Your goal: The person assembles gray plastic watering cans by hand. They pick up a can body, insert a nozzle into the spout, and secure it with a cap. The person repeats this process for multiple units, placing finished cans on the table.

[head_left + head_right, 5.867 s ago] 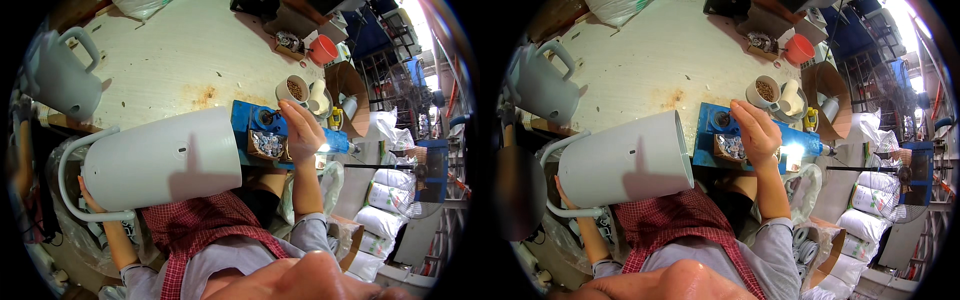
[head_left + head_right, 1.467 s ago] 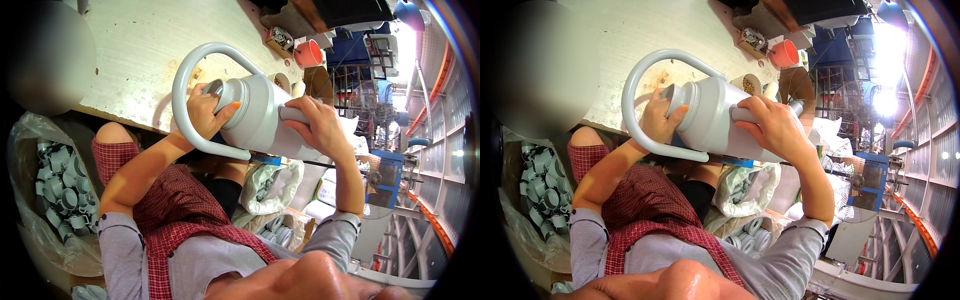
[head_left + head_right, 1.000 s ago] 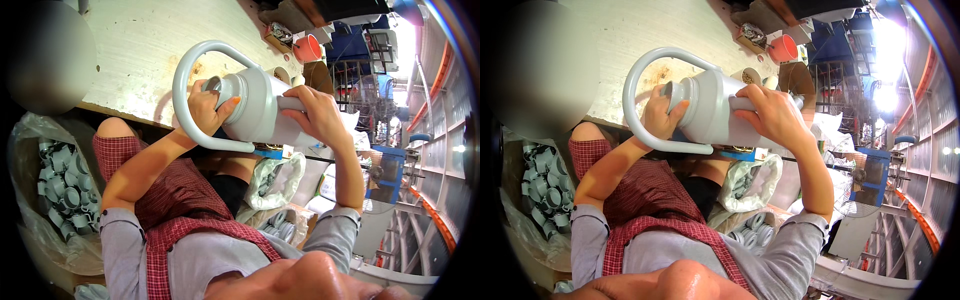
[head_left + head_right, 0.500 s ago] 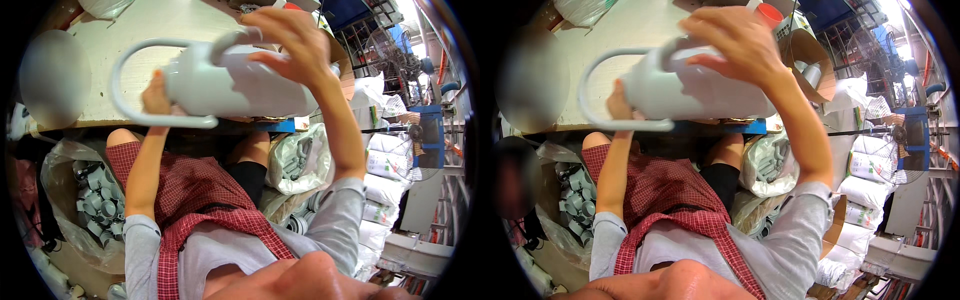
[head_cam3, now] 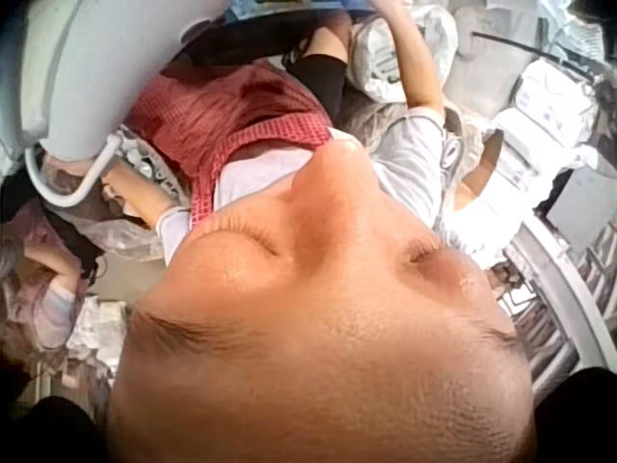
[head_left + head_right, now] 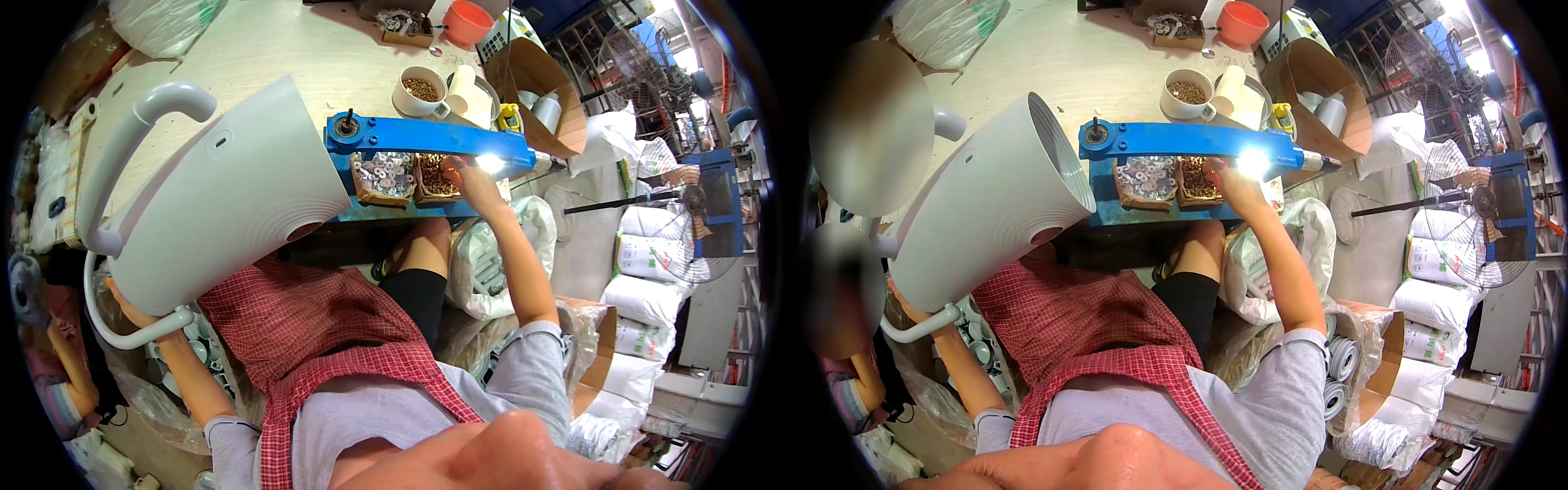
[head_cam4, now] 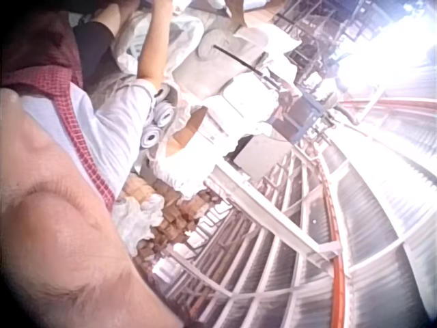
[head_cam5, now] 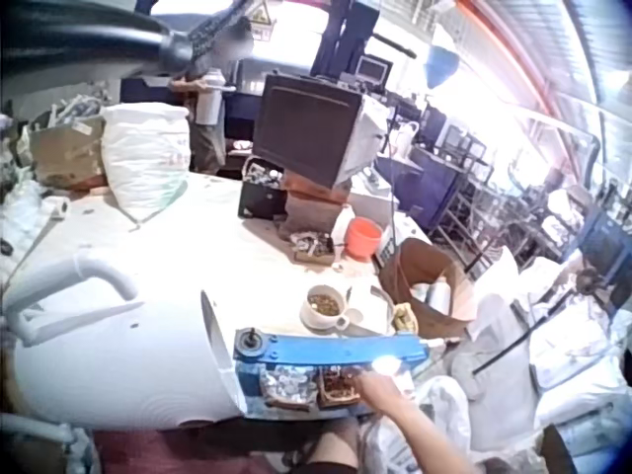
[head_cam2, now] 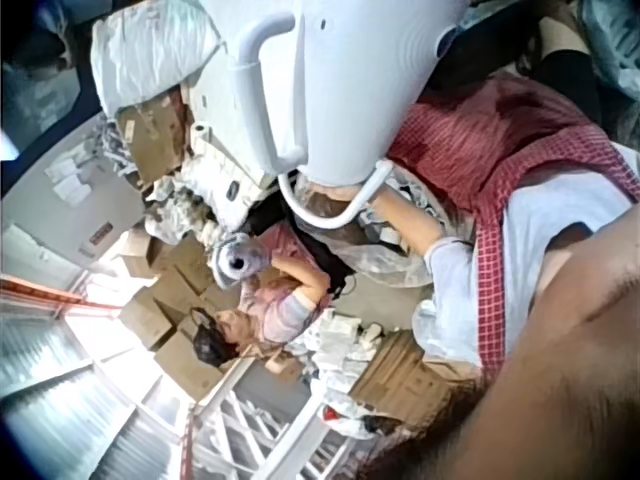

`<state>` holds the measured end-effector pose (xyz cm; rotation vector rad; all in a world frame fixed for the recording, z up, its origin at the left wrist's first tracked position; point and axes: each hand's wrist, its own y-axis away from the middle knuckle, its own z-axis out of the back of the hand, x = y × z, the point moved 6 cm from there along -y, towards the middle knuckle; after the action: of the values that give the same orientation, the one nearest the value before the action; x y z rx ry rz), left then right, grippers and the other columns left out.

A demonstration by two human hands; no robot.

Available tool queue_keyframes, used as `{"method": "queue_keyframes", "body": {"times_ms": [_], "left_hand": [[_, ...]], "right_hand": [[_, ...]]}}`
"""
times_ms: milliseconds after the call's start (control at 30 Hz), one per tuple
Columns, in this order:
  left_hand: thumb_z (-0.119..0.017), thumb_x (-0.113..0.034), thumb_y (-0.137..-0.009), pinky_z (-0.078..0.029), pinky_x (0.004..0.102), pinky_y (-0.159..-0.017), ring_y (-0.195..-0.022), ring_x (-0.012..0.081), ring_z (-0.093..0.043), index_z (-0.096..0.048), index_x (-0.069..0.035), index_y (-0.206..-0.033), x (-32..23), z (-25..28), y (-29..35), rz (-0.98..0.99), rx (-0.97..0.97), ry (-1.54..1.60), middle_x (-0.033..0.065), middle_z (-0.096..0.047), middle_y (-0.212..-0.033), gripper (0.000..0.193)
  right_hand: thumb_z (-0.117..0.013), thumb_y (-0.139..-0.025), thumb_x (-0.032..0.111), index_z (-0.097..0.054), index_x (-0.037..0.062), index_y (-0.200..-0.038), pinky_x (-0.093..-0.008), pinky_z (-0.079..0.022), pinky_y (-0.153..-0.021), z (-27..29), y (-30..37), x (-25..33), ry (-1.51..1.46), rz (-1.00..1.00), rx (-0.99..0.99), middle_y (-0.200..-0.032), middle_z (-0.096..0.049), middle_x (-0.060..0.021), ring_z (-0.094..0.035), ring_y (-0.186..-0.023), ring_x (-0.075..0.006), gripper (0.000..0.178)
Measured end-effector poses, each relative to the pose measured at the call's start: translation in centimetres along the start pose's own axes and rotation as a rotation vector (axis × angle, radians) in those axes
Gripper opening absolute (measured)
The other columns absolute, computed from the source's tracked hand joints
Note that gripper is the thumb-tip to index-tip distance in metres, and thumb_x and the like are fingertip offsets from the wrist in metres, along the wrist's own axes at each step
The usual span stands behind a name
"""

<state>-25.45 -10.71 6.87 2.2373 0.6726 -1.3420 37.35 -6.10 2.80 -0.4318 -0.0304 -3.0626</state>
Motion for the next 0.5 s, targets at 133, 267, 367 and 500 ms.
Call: {"method": "queue_keyframes", "body": {"times_ms": [133, 267, 367, 500], "left_hand": [[-0.037, -0.04, -0.104, -0.051, 0.0347, -0.086, -0.097, 0.0187, -0.062, -0.054, -0.006, -0.123, 1.0, 2.2, -0.6, -0.004, 0.053, 0.04, 0.0072, -0.063, -0.111, 0.043], [-0.039, -0.048, -0.102, -0.052, 0.0317, -0.083, -0.096, 0.0188, -0.064, -0.059, 0.001, -0.12, 1.4, 4.2, -1.3, -0.056, -0.045, -0.145, 0.0102, -0.066, -0.11, 0.056], [-0.043, -0.05, -0.1, -0.054, 0.0309, -0.077, -0.091, 0.0189, -0.066, -0.061, 0.003, -0.116, 0.4, 4.0, -0.9, 0.003, -0.094, -0.107, 0.0116, -0.067, -0.106, 0.058], [-0.045, -0.05, -0.099, -0.054, 0.0315, -0.077, -0.092, 0.0198, -0.066, -0.06, 0.003, -0.117, -0.1, 4.6, -0.4, 0.003, -0.162, -0.046, 0.0127, -0.067, -0.107, 0.058]], "right_hand": [[-0.066, -0.089, 0.019, -0.064, 0.0113, -0.105, -0.0445, -0.051, -0.077, 0.7, -0.2, 1.4, 0.071, -0.025, -0.03, -0.107, -0.064, -0.0163, -0.064, -0.091, -0.0371, 0.018], [-0.067, -0.087, 0.013, -0.064, 0.0115, -0.104, -0.0413, -0.052, -0.072, 1.0, 1.3, 2.3, 0.059, 0.064, -0.241, -0.097, -0.066, -0.0152, -0.065, -0.084, -0.0333, 0.017], [-0.066, -0.086, 0.007, -0.065, 0.0074, -0.1, -0.0386, -0.053, -0.071, 2.2, 2.2, 4.3, -0.105, 0.132, -0.391, -0.093, -0.066, -0.0144, -0.066, -0.08, -0.031, 0.014], [-0.062, -0.087, 0.0, -0.065, 0.001, -0.094, -0.0364, -0.054, -0.069, 5.9, 3.5, 11.9, -0.261, 0.265, -0.461, -0.087, -0.065, -0.0127, -0.066, -0.076, -0.0261, 0.007]]}}
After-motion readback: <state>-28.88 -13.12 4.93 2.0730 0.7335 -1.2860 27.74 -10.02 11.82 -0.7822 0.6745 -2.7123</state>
